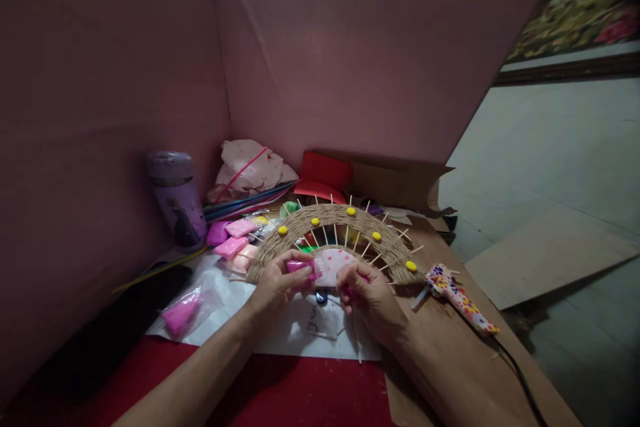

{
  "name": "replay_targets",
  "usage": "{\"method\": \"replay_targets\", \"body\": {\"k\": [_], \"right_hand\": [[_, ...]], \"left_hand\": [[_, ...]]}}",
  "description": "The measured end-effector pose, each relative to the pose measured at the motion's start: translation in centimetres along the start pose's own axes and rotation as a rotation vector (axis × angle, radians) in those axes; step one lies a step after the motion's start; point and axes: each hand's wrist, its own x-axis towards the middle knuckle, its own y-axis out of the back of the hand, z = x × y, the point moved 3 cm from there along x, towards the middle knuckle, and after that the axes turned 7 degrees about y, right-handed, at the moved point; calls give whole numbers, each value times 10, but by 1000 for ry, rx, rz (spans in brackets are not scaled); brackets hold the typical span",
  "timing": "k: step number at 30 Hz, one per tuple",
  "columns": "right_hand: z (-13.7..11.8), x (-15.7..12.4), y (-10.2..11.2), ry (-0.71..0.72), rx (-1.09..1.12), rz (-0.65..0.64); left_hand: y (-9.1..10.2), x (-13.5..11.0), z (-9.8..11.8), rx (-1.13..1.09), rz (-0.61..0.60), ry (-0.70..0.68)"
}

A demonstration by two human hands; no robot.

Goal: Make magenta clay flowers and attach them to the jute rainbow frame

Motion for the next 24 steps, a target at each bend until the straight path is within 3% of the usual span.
{"method": "replay_targets", "body": {"k": [3,7,11,18,24], "right_hand": [[5,-2,2,37,-188,55],[7,-5,-3,42,-343,4],[1,-9,-9,165,-495,3],[4,-10,-8,108,-379,-21],[11,-6,-2,63,-254,5]], "left_hand": [[1,1,-3,84,-11,-60],[2,1,-8,163,-11,-97],[1,1,-11,189,-32,-80],[-2,3,-10,-37,17,-23],[-8,-3,-9,-136,29,141]]}}
